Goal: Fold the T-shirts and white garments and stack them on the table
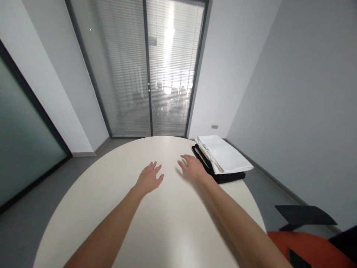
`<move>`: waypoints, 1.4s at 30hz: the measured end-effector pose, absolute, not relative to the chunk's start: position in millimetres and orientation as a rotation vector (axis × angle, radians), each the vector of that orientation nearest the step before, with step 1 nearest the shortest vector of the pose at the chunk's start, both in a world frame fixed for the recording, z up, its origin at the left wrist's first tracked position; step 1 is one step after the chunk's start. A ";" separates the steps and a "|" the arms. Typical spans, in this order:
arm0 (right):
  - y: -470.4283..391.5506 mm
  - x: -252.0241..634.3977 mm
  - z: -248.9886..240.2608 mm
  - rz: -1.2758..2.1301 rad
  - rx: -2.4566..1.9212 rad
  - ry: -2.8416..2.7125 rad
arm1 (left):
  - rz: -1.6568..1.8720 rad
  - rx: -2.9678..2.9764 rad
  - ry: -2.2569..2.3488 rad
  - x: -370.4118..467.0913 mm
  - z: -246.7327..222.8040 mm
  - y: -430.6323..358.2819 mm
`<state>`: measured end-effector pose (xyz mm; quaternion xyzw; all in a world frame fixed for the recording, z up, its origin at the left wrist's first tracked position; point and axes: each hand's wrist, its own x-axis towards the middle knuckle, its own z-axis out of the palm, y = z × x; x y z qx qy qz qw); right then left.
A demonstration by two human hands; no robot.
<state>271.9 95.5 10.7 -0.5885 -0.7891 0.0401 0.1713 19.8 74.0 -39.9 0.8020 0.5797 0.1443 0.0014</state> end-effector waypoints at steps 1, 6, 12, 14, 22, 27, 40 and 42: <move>89.0 265.4 -0.9 0.177 -1.743 -2.274 | 0.428 2.521 1.807 18.0 -38.9 73.1; 74.1 260.2 -25.8 0.274 -1.792 -2.370 | 0.328 2.494 1.750 13.9 -37.6 69.5; 73.7 265.0 -19.5 0.315 -1.767 -2.399 | 0.304 2.494 1.727 14.8 -39.8 70.9; 72.8 266.3 -19.4 0.334 -1.703 -2.442 | 0.303 2.494 1.731 14.7 -40.7 71.6; 73.8 271.0 -23.3 0.351 -1.600 -2.486 | 0.287 2.502 1.731 15.0 -41.7 73.1; 75.3 271.5 -25.4 0.354 -1.602 -2.486 | 0.280 2.496 1.723 14.9 -40.8 72.6; 74.0 272.0 -24.8 0.355 -1.600 -2.478 | 0.297 2.482 1.719 14.6 -41.2 72.5; 74.4 271.5 -24.9 0.354 -1.609 -2.480 | 0.292 2.484 1.717 14.5 -41.8 73.1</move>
